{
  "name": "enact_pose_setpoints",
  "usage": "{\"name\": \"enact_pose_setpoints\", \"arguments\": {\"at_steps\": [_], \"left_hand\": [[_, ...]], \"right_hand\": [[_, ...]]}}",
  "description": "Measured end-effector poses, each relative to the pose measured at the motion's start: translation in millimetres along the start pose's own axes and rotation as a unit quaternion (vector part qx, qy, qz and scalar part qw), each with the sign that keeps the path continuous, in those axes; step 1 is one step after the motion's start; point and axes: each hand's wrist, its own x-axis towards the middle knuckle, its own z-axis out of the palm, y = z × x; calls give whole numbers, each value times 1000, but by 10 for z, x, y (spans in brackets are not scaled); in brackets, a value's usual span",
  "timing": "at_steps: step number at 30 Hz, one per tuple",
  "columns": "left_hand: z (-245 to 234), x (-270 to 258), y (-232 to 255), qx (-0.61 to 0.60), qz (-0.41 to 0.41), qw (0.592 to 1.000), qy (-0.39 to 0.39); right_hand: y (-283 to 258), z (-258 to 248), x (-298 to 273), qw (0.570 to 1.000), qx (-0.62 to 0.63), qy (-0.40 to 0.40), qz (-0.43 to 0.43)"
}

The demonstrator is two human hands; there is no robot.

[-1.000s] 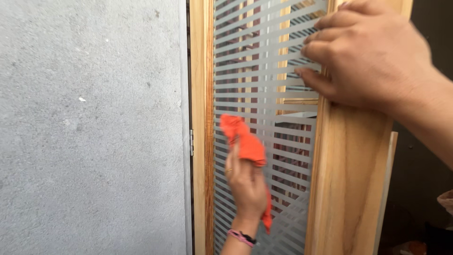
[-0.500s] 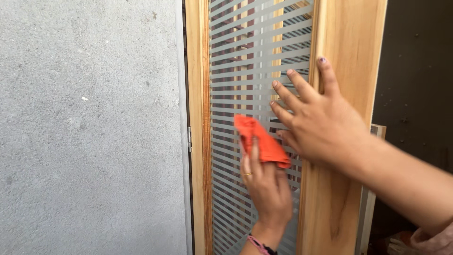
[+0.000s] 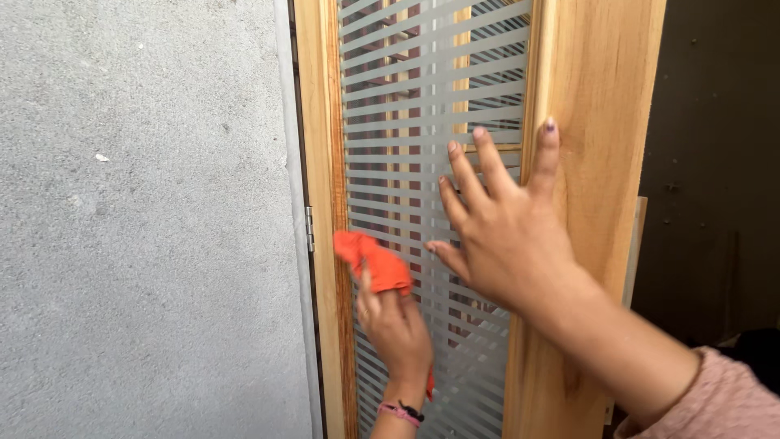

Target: The person wipes the wooden frame and frosted glass panel of a door using an orange cloth. They clean the edges, corners, and the metal handle area, moving systematically around the door surface.

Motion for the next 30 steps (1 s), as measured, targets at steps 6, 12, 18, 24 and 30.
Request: {"name": "enact_pose_setpoints", "arguments": {"at_steps": [6, 12, 18, 24, 30], "left_hand": [[-1, -347, 296, -52, -34, 997, 34], [-136, -573, 854, -134, 80, 987, -28], [-98, -509, 800, -148, 129, 980, -23], [-78, -557, 429, -68, 120, 990, -38], [-167, -627, 122, -51, -21, 998, -30]], "right_hand": [[-220, 3, -141, 998, 22, 47, 27], [-249, 64, -180, 994, 36, 100, 33], [-229, 64, -206, 991, 66, 116, 28], [-166, -52, -198, 995, 48, 60, -66], [-58, -41, -500, 954, 131, -91, -254]]}}
